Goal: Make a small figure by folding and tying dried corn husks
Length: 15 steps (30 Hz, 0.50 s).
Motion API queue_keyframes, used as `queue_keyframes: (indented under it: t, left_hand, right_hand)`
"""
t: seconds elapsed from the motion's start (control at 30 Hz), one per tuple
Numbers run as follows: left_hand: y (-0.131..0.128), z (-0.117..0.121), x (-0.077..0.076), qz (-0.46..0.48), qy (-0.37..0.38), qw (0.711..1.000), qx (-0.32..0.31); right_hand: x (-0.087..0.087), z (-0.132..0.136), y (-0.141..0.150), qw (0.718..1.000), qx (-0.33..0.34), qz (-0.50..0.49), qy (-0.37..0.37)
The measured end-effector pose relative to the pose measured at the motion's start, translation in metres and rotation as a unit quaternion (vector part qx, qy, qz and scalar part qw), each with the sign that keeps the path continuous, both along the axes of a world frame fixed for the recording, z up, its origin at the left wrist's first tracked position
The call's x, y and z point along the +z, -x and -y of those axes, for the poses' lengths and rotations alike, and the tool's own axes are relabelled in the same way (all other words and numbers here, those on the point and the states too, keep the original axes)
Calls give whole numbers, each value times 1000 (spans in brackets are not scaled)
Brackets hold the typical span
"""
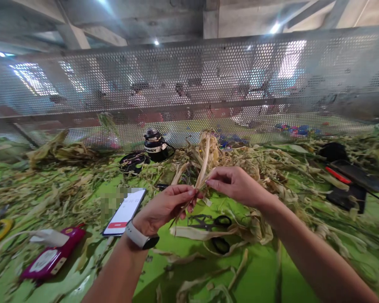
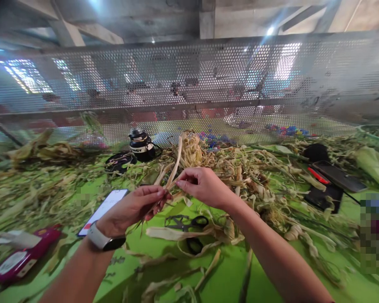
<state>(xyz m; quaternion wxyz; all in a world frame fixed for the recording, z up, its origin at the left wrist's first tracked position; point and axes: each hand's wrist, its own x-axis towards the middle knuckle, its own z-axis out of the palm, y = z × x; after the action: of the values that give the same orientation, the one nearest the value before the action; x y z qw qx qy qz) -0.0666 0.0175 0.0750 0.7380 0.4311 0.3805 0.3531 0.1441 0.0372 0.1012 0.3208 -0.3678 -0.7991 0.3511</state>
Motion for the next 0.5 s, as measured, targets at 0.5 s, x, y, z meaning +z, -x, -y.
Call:
queue_keyframes:
  t: [0.5]
  left_hand:
    - [-2, 2, 6, -99, -43, 993, -42]
  right_hand:
    - [11, 0, -17, 999, 2, 43, -25]
